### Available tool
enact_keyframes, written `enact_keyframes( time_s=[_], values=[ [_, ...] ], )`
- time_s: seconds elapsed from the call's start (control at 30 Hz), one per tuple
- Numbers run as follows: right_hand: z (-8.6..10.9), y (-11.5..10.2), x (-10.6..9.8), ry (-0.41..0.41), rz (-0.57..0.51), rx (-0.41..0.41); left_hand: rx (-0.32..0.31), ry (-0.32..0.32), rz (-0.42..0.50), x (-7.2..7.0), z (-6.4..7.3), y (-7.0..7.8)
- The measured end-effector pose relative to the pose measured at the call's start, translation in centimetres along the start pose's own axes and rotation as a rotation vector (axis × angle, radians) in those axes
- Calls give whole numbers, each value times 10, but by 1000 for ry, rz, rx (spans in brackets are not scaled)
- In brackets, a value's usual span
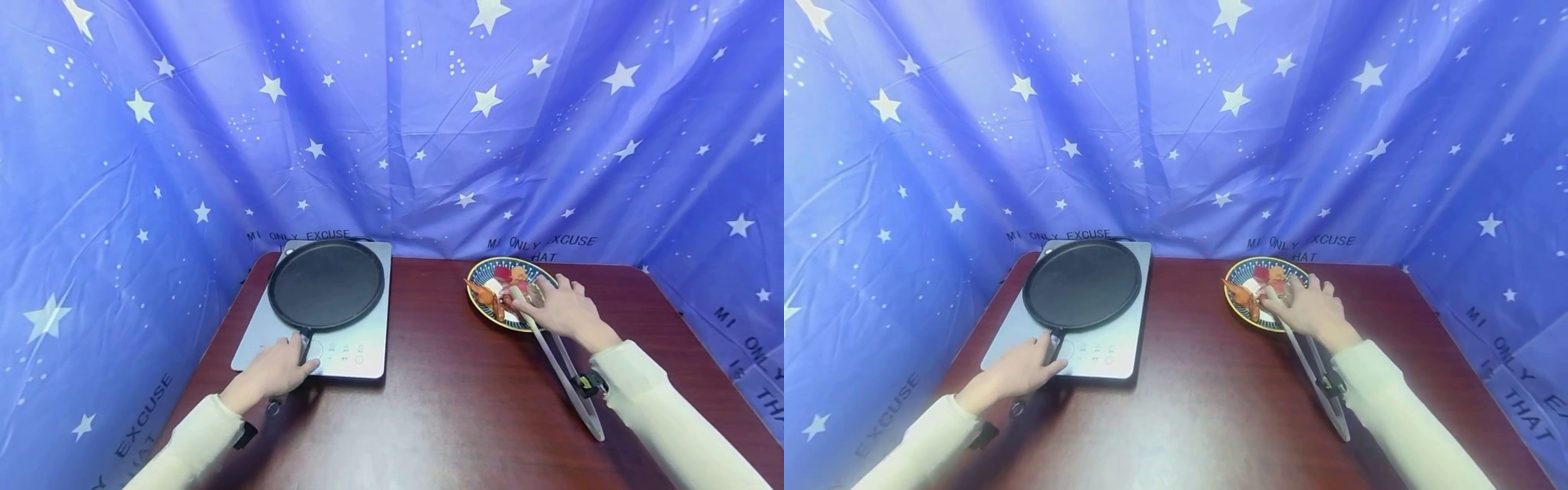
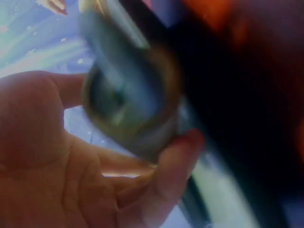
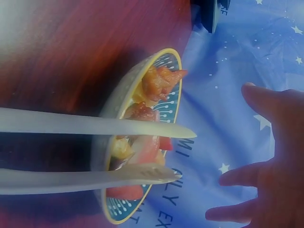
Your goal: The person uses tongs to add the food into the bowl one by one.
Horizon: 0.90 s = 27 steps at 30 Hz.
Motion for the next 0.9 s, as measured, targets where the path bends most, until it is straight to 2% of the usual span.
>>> enact_keyframes(
  time_s=[0.1, 0.23, 0.43, 0.63, 0.9],
  values=[
    [3, 4, 2, 7, -15, 7, -13, 22, 34, 7, 5, -4],
    [8, 12, 6, 18, -39, 20, -50, 82, 54, 15, 13, -8],
    [17, 20, 7, 42, -46, 35, -130, 173, 30, 25, 22, -9],
    [24, 27, 8, 21, -44, 61, -152, 268, 19, 28, 26, -8],
    [36, 39, 15, -22, -62, 95, -185, 280, 66, 35, 26, -13]
  ],
)
Point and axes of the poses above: each hand's wrist, its own z-axis away from the middle knuckle, its own x-axis out of the palm, y = z × x, the point moved 6 cm from there along -z, towards the middle knuckle, and after that the axes turned 13 degrees about x, right-handed, at the moved point
